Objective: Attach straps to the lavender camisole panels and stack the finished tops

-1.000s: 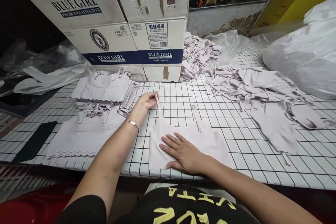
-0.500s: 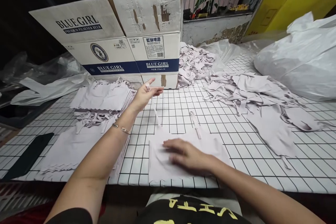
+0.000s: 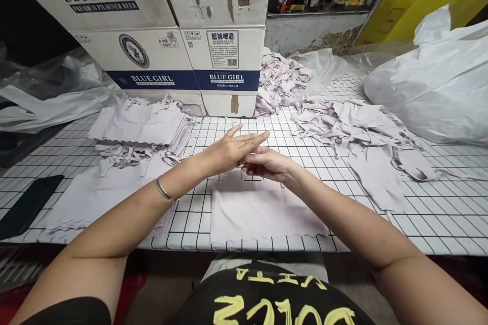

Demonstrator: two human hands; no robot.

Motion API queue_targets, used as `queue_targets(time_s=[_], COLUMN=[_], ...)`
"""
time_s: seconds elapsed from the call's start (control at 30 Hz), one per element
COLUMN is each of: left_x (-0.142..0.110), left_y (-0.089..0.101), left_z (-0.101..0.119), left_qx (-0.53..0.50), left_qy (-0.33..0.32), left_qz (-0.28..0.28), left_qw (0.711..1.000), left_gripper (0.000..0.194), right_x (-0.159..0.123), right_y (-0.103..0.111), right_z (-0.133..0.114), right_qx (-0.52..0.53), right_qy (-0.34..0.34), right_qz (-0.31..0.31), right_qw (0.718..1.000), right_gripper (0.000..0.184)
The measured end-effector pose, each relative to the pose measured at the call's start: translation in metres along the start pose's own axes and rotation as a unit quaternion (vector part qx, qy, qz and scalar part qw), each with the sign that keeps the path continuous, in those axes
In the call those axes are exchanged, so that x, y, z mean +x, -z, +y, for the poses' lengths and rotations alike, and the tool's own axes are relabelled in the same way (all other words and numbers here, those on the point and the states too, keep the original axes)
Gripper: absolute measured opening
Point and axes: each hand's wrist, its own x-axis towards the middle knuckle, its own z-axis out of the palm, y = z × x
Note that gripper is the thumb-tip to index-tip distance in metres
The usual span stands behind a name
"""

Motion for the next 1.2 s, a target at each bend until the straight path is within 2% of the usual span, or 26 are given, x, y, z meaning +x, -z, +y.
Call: queue_targets(time_s=[0.1, 0.27, 0.37, 0.57, 0.63, 0.7, 0.77, 0.83, 0.9, 1.07, 1.2], left_x=[-0.001, -0.013, -0.016, -0.008, -0.009, -0.015, -0.023, -0.031, -0.036, -0.035, -0.031], left_y=[-0.003, -0.007, -0.015, -0.028, -0.026, -0.024, -0.025, -0.030, -0.038, -0.060, -0.060], left_z=[-0.001, -0.002, 0.003, 0.012, 0.012, 0.014, 0.020, 0.030, 0.042, 0.062, 0.063], left_qx=[0.024, 0.040, 0.027, 0.028, 0.021, 0.011, -0.024, -0.096, -0.177, -0.285, -0.351], left_qy=[0.012, 0.099, 0.091, 0.087, 0.116, 0.183, 0.275, 0.362, 0.424, 0.495, 0.515], left_qz=[-0.020, -0.037, -0.036, -0.038, -0.040, -0.023, 0.010, 0.044, 0.066, 0.100, 0.126], left_qw=[0.999, 0.994, 0.995, 0.995, 0.992, 0.983, 0.961, 0.926, 0.886, 0.815, 0.772], left_gripper=[0.081, 0.078, 0.078, 0.066, 0.063, 0.058, 0.042, 0.019, 0.016, 0.016, 0.015], right_x=[0.004, 0.003, 0.003, 0.006, 0.004, 0.001, -0.003, -0.006, -0.008, -0.006, -0.004], right_y=[-0.005, 0.003, 0.006, 0.003, 0.008, 0.017, 0.025, 0.029, 0.029, 0.017, 0.015], right_z=[0.003, 0.009, 0.011, 0.016, 0.019, 0.023, 0.028, 0.032, 0.036, 0.043, 0.048], right_qx=[-0.002, -0.042, -0.058, -0.039, -0.004, 0.039, 0.074, 0.098, 0.116, 0.132, 0.106], right_qy=[0.000, -0.041, -0.019, 0.039, 0.012, -0.040, -0.082, -0.106, -0.111, -0.065, -0.053], right_qz=[0.031, 0.048, 0.036, 0.130, 0.118, 0.108, 0.113, 0.121, 0.128, 0.145, 0.155], right_qw=[1.000, 0.997, 0.997, 0.990, 0.993, 0.993, 0.987, 0.982, 0.979, 0.978, 0.981], right_gripper=[0.031, 0.034, 0.040, 0.022, 0.024, 0.027, 0.021, 0.010, 0.006, 0.020, 0.028])
